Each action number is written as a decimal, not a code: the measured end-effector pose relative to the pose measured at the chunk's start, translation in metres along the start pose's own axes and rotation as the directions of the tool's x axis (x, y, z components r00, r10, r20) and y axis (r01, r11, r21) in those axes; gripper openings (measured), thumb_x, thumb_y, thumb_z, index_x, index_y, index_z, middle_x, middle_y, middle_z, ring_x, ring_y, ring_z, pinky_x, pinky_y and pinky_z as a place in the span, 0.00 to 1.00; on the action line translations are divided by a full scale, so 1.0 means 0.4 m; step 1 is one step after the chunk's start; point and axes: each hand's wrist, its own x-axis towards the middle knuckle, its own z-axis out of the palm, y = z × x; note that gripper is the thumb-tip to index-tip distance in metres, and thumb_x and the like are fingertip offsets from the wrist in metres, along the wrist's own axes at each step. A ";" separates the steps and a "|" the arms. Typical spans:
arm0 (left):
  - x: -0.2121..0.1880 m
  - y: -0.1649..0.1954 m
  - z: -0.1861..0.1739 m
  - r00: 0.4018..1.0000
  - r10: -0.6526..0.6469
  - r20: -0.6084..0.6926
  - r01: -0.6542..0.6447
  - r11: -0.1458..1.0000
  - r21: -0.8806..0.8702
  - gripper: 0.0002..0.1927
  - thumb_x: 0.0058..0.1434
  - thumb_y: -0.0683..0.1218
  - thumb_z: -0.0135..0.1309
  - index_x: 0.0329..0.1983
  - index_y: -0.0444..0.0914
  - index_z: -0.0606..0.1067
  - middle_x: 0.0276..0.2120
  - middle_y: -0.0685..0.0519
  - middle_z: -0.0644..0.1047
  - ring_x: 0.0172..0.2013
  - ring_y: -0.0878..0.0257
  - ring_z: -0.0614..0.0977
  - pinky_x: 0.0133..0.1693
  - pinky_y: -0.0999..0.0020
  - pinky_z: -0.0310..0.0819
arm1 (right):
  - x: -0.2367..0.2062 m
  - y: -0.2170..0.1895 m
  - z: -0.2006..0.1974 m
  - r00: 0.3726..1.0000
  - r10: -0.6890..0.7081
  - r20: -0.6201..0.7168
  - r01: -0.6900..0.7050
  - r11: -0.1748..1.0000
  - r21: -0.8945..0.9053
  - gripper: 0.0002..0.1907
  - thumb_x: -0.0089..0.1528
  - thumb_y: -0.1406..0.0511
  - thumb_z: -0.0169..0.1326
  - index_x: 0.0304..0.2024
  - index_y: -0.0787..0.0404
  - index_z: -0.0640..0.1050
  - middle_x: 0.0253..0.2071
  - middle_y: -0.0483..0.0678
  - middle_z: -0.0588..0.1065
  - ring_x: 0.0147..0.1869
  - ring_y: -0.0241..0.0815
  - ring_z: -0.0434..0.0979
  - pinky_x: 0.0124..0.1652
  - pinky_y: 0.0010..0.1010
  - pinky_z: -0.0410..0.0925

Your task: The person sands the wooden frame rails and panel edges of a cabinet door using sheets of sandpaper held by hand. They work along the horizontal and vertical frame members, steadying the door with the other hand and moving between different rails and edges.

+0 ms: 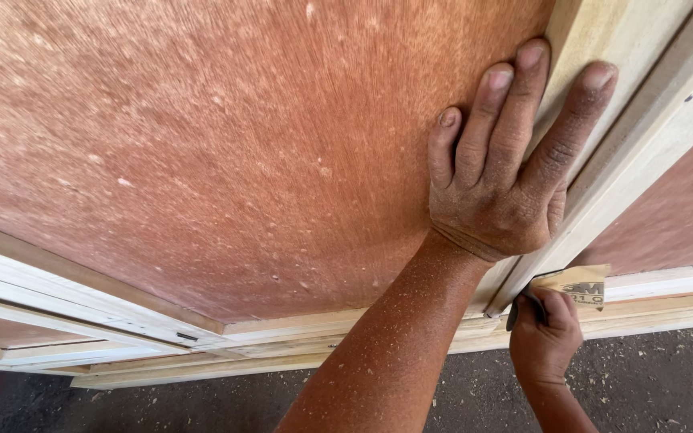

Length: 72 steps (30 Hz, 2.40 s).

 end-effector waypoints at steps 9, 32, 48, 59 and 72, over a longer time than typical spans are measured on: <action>-0.003 0.000 -0.003 0.998 0.004 -0.057 -0.001 0.999 0.042 0.24 0.78 0.50 0.30 0.75 0.53 0.62 0.74 0.48 0.63 0.74 0.57 0.57 0.74 0.48 0.36 | 0.071 -0.029 -0.025 0.894 -0.410 -0.180 0.411 0.911 -0.030 0.06 0.70 0.75 0.60 0.45 0.62 0.77 0.49 0.48 0.75 0.49 0.36 0.77 0.45 0.22 0.76; -0.008 0.003 -0.007 0.998 -0.008 -0.069 0.009 1.000 0.021 0.25 0.78 0.49 0.27 0.76 0.51 0.61 0.74 0.46 0.63 0.75 0.56 0.55 0.75 0.49 0.34 | 0.138 -0.125 -0.076 0.897 -0.404 -0.181 0.400 0.915 -0.056 0.07 0.71 0.76 0.61 0.44 0.62 0.76 0.46 0.48 0.76 0.46 0.34 0.78 0.44 0.23 0.74; -0.011 0.010 -0.012 0.996 0.001 -0.092 -0.004 0.999 -0.034 0.27 0.78 0.43 0.28 0.79 0.48 0.59 0.76 0.45 0.59 0.77 0.55 0.52 0.77 0.49 0.34 | 0.250 -0.254 -0.105 0.783 -0.539 -0.311 0.579 0.814 0.048 0.07 0.71 0.80 0.54 0.48 0.68 0.76 0.43 0.48 0.77 0.43 0.35 0.73 0.46 0.24 0.70; -0.012 0.009 0.014 0.995 0.009 -0.102 -0.015 0.999 -0.050 0.28 0.78 0.44 0.24 0.81 0.49 0.54 0.78 0.47 0.56 0.79 0.57 0.49 0.77 0.49 0.28 | 0.040 -0.084 -0.006 0.975 0.220 0.001 -0.197 0.872 0.448 0.06 0.67 0.72 0.56 0.47 0.64 0.76 0.40 0.47 0.77 0.42 0.38 0.77 0.40 0.30 0.74; -0.003 0.017 0.017 0.998 -0.023 -0.062 0.022 1.000 -0.020 0.25 0.78 0.43 0.30 0.75 0.56 0.60 0.75 0.51 0.61 0.75 0.59 0.54 0.75 0.49 0.34 | 0.009 -0.151 0.030 0.849 0.527 -0.032 -0.375 0.645 0.666 0.23 0.66 0.71 0.53 0.62 0.62 0.63 0.53 0.50 0.71 0.53 0.42 0.79 0.49 0.31 0.76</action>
